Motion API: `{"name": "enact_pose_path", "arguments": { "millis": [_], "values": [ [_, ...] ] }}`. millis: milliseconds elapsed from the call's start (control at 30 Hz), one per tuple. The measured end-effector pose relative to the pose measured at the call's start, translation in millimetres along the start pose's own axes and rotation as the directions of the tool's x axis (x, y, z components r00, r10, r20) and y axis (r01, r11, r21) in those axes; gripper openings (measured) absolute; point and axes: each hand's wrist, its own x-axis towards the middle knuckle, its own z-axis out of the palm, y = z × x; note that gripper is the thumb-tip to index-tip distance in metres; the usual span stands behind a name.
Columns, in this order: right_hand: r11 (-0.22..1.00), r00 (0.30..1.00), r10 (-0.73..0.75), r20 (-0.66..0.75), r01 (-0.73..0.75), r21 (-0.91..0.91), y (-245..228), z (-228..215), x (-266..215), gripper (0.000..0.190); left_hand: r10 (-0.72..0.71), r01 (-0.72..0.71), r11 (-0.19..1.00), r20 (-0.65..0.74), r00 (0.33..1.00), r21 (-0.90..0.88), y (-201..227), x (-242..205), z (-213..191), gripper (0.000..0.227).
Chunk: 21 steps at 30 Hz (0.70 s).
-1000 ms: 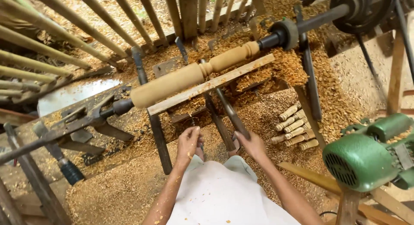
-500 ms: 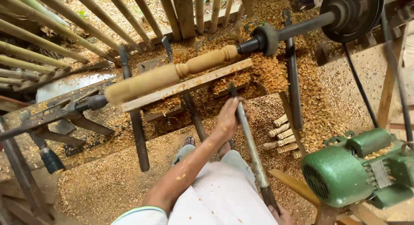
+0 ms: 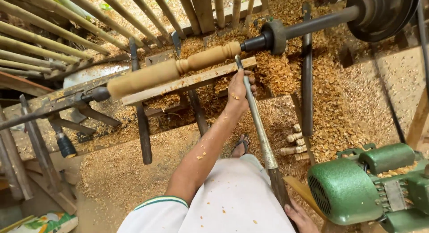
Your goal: Shape a piece of wood on a lathe using woodturning chisels and gouges.
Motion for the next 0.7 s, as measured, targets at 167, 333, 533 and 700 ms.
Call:
{"name": "enact_pose_path", "arguments": {
  "millis": [167,333,533,700],
  "values": [
    [0.953,0.983,-0.175,-0.053,0.156,-0.260,6,11,-20,0.075,-0.023,0.022,1.000,-0.047,0.999,-0.004,0,7,8,0.047],
    [0.983,0.988,0.108,-0.108,-0.089,0.162,-38,43,-17,0.074,-0.071,0.079,0.995,-0.118,0.991,0.064,4,6,12,0.054],
    [0.908,0.964,0.267,-0.019,-0.244,0.341,-64,47,-21,0.076,-0.053,0.066,0.994,-0.143,0.988,0.089,6,8,13,0.055],
    [0.918,0.961,0.277,-0.020,-0.258,0.300,-82,47,-21,0.078,-0.037,0.051,0.995,-0.144,0.989,0.088,8,9,13,0.055]
  ]
}}
